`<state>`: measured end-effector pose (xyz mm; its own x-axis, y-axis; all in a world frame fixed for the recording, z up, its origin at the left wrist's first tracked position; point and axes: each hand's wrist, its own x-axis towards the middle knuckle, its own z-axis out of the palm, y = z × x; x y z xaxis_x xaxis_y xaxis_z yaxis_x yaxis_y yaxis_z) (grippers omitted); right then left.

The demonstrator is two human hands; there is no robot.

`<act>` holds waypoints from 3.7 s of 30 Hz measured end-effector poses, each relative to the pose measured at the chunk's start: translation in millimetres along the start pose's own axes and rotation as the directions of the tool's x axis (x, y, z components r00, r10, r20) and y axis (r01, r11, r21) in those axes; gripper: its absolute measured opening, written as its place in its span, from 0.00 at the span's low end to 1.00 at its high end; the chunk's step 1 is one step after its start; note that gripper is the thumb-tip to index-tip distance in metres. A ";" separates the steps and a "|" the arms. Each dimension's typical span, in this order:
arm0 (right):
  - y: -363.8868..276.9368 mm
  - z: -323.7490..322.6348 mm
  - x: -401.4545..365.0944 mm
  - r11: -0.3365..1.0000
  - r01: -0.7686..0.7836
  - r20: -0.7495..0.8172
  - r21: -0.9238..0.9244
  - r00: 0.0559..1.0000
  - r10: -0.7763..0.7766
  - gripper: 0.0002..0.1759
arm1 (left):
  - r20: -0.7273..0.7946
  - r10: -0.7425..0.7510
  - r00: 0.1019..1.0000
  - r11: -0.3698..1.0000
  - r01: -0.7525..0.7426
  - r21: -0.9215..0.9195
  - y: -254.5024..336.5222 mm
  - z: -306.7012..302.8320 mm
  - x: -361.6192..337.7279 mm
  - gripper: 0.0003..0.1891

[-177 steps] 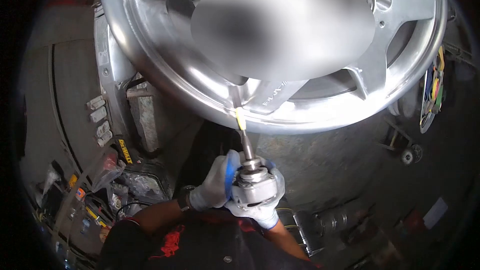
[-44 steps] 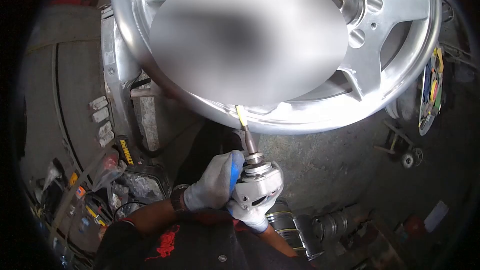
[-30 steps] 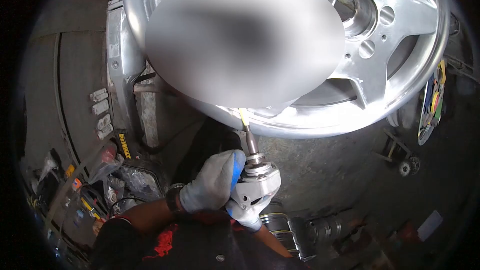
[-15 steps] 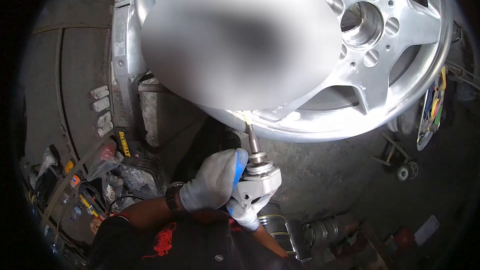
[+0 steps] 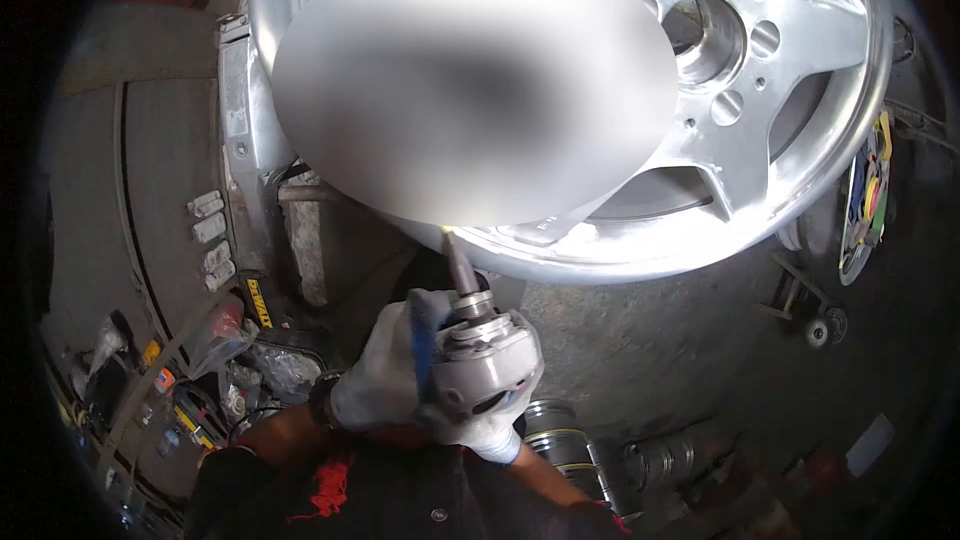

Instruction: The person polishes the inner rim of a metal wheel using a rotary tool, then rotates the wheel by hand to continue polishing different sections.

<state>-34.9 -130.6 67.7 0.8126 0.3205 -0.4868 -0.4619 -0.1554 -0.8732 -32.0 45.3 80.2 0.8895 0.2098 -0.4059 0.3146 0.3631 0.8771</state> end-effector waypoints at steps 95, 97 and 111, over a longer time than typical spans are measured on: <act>-7.4 -15.6 3.5 0.993 0.073 -0.561 0.089 0.828 -0.010 0.36 | 0.591 -0.294 0.751 0.955 0.256 0.149 -40.6 75.1 78.5 0.23; -4.2 -16.1 3.4 0.993 0.087 -0.596 0.075 0.803 -0.025 0.36 | 0.636 -0.313 0.705 0.950 0.232 0.209 -40.2 76.9 85.5 0.23; 2.0 -15.0 -5.7 0.988 0.046 -0.596 0.147 0.801 0.051 0.37 | 0.642 -0.236 0.729 0.964 0.258 0.061 -37.2 68.2 81.7 0.20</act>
<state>-35.1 -146.8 68.4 0.8394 -0.3085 -0.4475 -0.4709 -0.0014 -0.8822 51.6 -13.0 31.9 0.7873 -0.5157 -0.3379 0.5531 0.3486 0.7566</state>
